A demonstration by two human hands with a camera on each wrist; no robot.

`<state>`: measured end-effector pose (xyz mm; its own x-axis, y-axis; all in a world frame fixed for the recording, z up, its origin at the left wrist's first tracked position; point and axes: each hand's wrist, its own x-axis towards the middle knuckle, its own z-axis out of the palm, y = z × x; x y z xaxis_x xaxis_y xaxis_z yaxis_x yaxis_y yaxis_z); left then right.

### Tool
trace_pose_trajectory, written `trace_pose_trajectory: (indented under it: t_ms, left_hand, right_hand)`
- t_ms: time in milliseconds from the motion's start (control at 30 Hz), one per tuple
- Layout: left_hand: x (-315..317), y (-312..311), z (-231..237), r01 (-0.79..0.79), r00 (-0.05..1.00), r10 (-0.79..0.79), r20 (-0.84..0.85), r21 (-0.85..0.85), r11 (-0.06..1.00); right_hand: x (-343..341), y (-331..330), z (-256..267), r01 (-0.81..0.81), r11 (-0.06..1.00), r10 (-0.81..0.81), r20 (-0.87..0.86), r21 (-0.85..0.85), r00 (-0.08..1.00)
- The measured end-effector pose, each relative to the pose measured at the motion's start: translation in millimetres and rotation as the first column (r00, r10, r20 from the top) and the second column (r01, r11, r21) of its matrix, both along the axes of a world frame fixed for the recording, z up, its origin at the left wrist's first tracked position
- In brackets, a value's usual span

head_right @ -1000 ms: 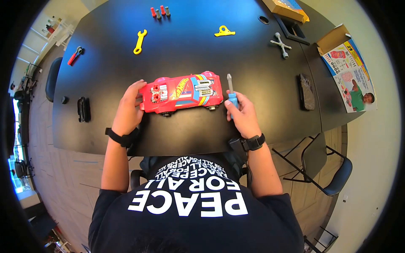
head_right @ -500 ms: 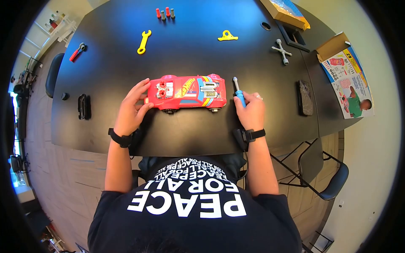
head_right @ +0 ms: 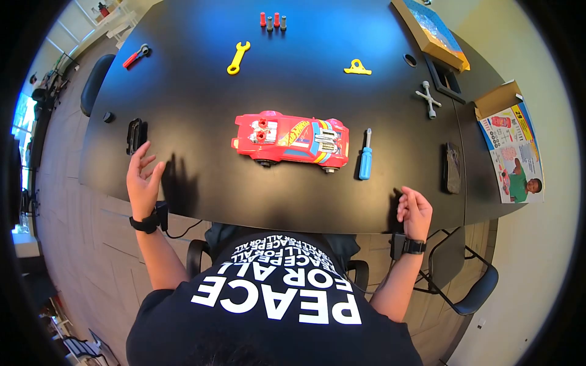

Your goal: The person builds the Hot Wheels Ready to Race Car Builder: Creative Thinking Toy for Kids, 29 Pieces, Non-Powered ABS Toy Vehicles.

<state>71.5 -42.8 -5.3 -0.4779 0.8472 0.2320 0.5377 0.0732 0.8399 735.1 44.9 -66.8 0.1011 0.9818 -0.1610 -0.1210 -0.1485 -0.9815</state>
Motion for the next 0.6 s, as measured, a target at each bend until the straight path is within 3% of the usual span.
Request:
trace_pose_trajectory:
  t_ms: [100, 167, 267, 333, 367, 400, 467, 600]
  left_hand:
    - [2.2, -19.4, -18.7, 0.088, 0.984, -0.083, 0.158, -0.026, 0.996]
    - [0.6, -19.7, -20.7, 0.168, 0.959, -0.152, 0.24, -0.048, 0.985]
    - [-9.6, -15.9, -8.1, -0.126, 0.99, 0.113, 0.088, 0.166, 0.978]
    - [-48.3, -2.2, -5.0, -0.392, 0.915, 0.402, -0.04, 0.157, 0.907]
    - [-74.0, 5.8, -10.3, -0.441, 0.878, 0.452, -0.156, 0.097, 0.892]
    - [-102.2, 11.8, -22.1, -0.444, 0.877, 0.455, -0.152, 0.105, 0.89]
    - [-149.1, 24.6, -43.2, -0.38, 0.878, 0.331, -0.345, -0.084, 0.921]
    - [-186.8, 48.4, -70.2, -0.381, 0.864, 0.328, -0.381, -0.07, 0.922]
  right_hand:
    - [-0.1, -6.5, 5.5, -0.021, 1.0, 0.021, 0.02, -0.021, 1.0]
    - [-7.5, -7.5, 4.9, -0.025, 1.0, 0.024, 0.198, 0.002, 0.98]
    - [-16.6, -6.0, 6.5, 0.002, 1.0, -0.005, 0.283, 0.013, 0.959]
    - [-19.0, -6.1, 7.7, 0.011, 1.0, -0.019, 0.289, 0.028, 0.957]
    - [-19.7, -5.8, 8.0, 0.009, 1.0, -0.017, 0.296, 0.028, 0.955]
    - [-19.8, -4.6, 7.9, 0.005, 1.0, -0.013, 0.303, 0.029, 0.953]
    - [-18.7, -3.8, 6.7, -0.004, 0.999, -0.009, 0.293, 0.042, 0.956]
    - [-18.2, -6.4, 3.9, 0.006, 0.998, -0.024, 0.262, 0.068, 0.965]
